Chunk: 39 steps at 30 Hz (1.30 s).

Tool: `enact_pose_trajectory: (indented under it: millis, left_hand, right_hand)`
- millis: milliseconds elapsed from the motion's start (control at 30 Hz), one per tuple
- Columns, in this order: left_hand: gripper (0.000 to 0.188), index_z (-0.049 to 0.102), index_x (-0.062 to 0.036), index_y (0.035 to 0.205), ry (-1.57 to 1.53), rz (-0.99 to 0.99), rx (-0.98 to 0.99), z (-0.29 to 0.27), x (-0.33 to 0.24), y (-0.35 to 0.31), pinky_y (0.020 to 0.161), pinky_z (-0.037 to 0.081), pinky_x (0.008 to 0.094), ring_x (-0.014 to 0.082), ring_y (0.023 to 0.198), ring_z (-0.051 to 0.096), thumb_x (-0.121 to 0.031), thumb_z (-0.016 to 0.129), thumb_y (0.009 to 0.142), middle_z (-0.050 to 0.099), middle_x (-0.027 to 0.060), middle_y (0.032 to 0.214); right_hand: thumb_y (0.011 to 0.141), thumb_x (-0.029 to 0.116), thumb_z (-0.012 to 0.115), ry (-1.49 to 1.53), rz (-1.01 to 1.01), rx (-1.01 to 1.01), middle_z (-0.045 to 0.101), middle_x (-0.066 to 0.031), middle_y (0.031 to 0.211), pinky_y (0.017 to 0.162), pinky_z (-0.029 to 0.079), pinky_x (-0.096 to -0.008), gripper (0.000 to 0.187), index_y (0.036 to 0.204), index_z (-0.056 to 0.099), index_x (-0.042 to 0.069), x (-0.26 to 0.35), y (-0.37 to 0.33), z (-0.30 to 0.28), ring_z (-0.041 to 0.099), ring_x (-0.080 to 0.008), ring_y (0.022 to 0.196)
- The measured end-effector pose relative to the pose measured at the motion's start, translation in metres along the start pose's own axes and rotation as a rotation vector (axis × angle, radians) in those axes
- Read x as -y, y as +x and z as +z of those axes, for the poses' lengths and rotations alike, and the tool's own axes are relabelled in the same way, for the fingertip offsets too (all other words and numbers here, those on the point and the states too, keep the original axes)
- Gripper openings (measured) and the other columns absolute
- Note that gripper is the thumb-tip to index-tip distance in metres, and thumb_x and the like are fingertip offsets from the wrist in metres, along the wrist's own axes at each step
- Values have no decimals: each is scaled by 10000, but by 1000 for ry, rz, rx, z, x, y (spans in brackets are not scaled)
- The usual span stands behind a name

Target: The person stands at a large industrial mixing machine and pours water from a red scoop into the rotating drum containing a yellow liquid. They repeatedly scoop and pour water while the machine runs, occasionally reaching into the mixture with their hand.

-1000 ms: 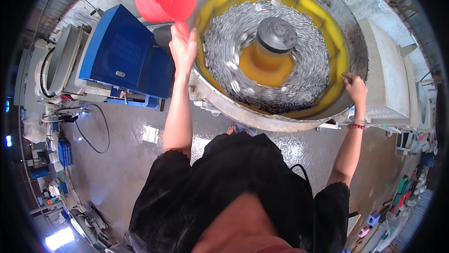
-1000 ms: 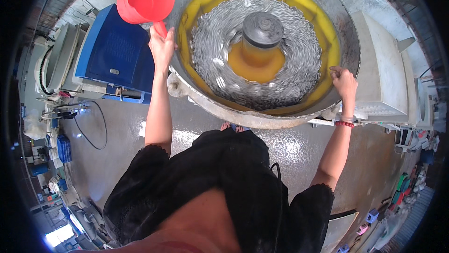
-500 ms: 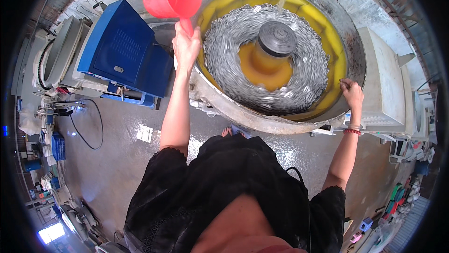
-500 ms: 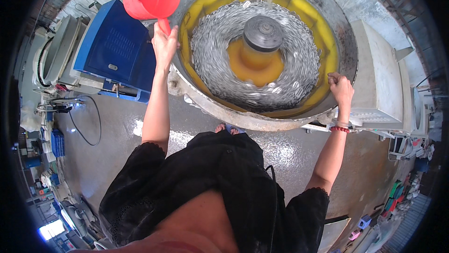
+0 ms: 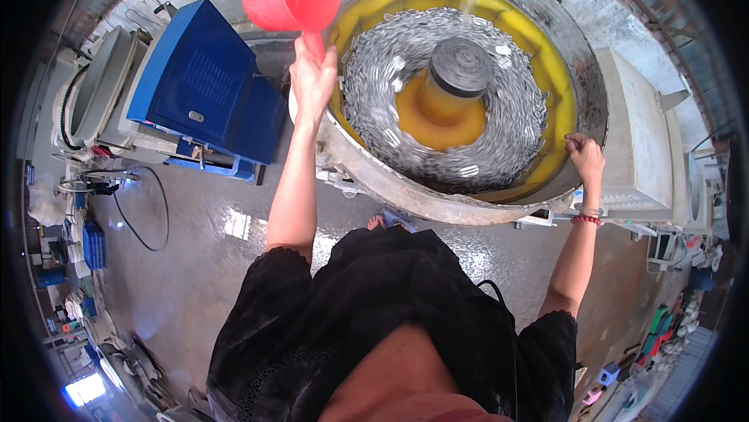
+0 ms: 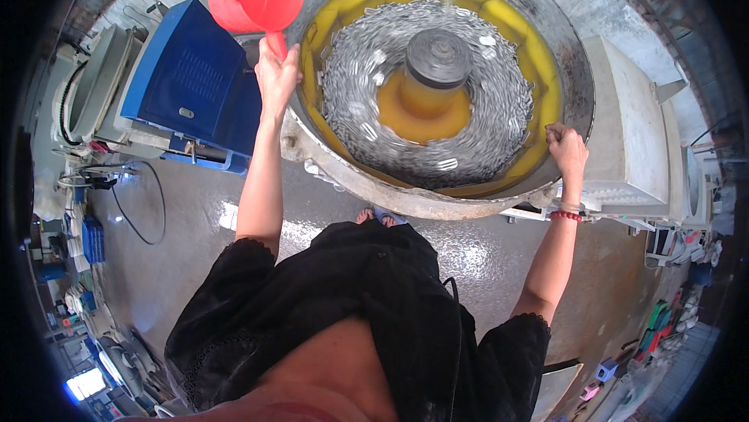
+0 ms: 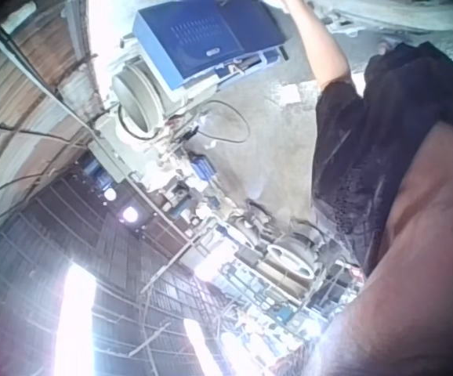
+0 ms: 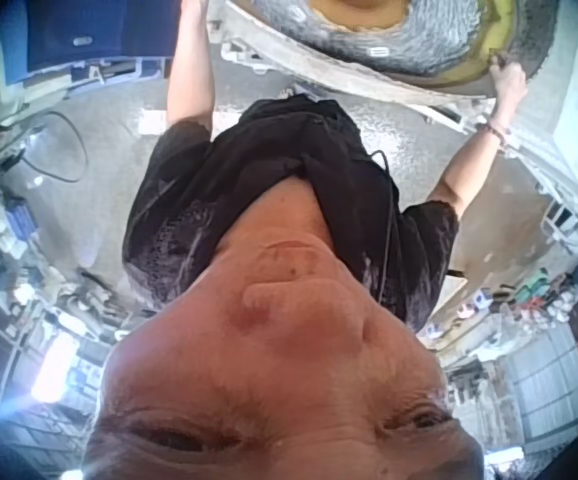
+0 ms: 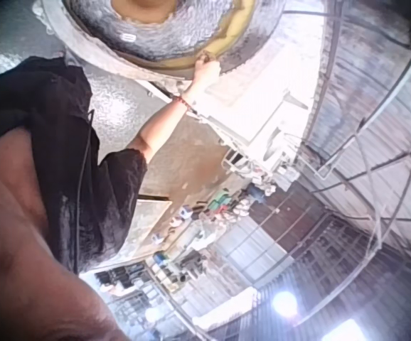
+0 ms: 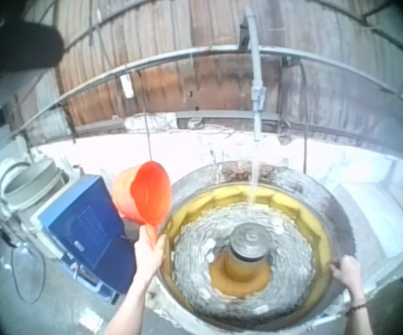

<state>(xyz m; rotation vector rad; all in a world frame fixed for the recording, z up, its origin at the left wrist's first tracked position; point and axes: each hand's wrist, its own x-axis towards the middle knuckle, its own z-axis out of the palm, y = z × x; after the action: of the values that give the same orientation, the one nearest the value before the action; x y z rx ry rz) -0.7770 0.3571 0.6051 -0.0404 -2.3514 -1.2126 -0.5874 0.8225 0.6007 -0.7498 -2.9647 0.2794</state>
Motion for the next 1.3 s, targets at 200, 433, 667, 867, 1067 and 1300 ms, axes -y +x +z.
enact_pose_trajectory:
  millis: [200, 433, 667, 867, 1067, 1300]
  left_hand:
    - [383, 482, 5, 1087, 7, 13, 56, -2, 1, 5, 482, 459, 297, 166, 453, 562, -193, 618, 788, 590, 105, 661]
    - [256, 478, -63, 1013, -888, -338, 1032, 1, -107, -9, 348, 317, 203, 43, 408, 367, -126, 615, 806, 405, -45, 572]
    - [90, 455, -70, 842, -1402, -812, 1267, 81, -172, -96, 366, 353, 215, 63, 448, 400, -92, 541, 831, 416, -33, 570]
    - [167, 458, -34, 923, -1401, -767, 1139, 96, -164, -91, 390, 410, 255, 99, 455, 436, -172, 534, 870, 445, 12, 613]
    - [603, 474, -64, 1249, 168, 225, 729, 55, -122, -30, 1033, 196, 576, 445, 1271, 255, -497, 520, 833, 352, 264, 1304]
    - [754, 257, -107, 1377, 601, -142, 250, 21, 15, 81, 935, 295, 533, 360, 1224, 322, -407, 625, 791, 383, 218, 1288]
  right_hand:
    - [804, 252, 580, 7, 7, 5, 666, -92, 889, 734, 483, -382, 271, 1057, 636, 172, -3, 2, 1, 633, -266, 850]
    - [839, 374, 604, 865, -259, 59, 446, -221, 1281, 910, 421, -370, 800, 1402, 172, 3, 73, -13, -16, 476, -293, 1151]
    - [802, 521, 577, 1932, 69, 528, 574, -139, 957, 568, 508, -336, 621, 1168, 435, 39, 163, -18, -18, 589, -208, 688]
    - [774, 530, 595, 1837, 234, 381, 602, -127, 745, 364, 458, -250, 607, 1079, 535, 9, 211, -2, -9, 583, -183, 531]
    - [801, 171, 628, 2114, 37, 289, 357, -172, 1303, 814, 511, -560, 537, 1216, 310, 46, 187, 119, 9, 446, -351, 1125]
    - [767, 139, 633, 2020, 365, 81, 391, -127, 1298, 727, 508, -605, 718, 1301, 156, 194, 176, 265, 69, 477, -380, 1097]
